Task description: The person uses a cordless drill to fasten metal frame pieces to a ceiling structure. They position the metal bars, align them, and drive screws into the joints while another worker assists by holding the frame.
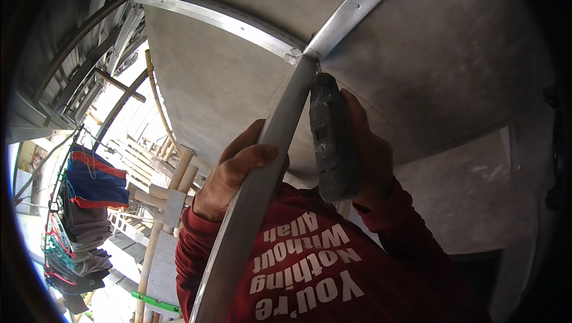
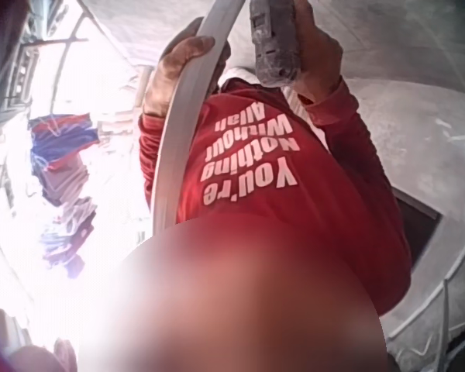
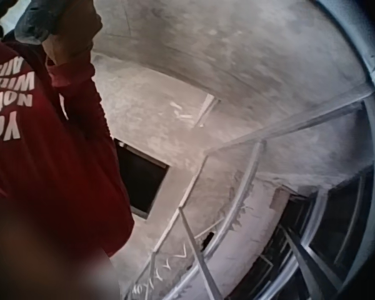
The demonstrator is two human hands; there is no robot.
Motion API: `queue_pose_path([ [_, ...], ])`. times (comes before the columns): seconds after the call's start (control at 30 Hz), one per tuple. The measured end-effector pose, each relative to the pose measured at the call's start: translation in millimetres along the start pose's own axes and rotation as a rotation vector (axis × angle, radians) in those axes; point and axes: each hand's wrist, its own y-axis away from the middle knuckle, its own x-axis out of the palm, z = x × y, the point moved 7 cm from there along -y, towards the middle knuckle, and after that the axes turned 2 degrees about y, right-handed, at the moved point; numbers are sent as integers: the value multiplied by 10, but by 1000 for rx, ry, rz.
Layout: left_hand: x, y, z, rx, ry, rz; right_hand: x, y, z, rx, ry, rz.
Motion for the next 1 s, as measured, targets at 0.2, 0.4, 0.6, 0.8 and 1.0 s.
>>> queue_pose_path([
  [0.2,5,109,225,-667,420,-227,20,-40,-80,34,-105,58],
  [0.4,75,79,144,-886,369,-270,-13,9,-117,-15,-67,49],
  [0.6,134,21,63,-997,624,-347,-307,273,-245,34,-585,-57],
  [0.8,154,24,67,-1029,609,-330,-348,839,-634,238,-801,85],
  [1.0,199,-103,105,-611,504,-211,-427,810,-621,-90,-436,38],
])
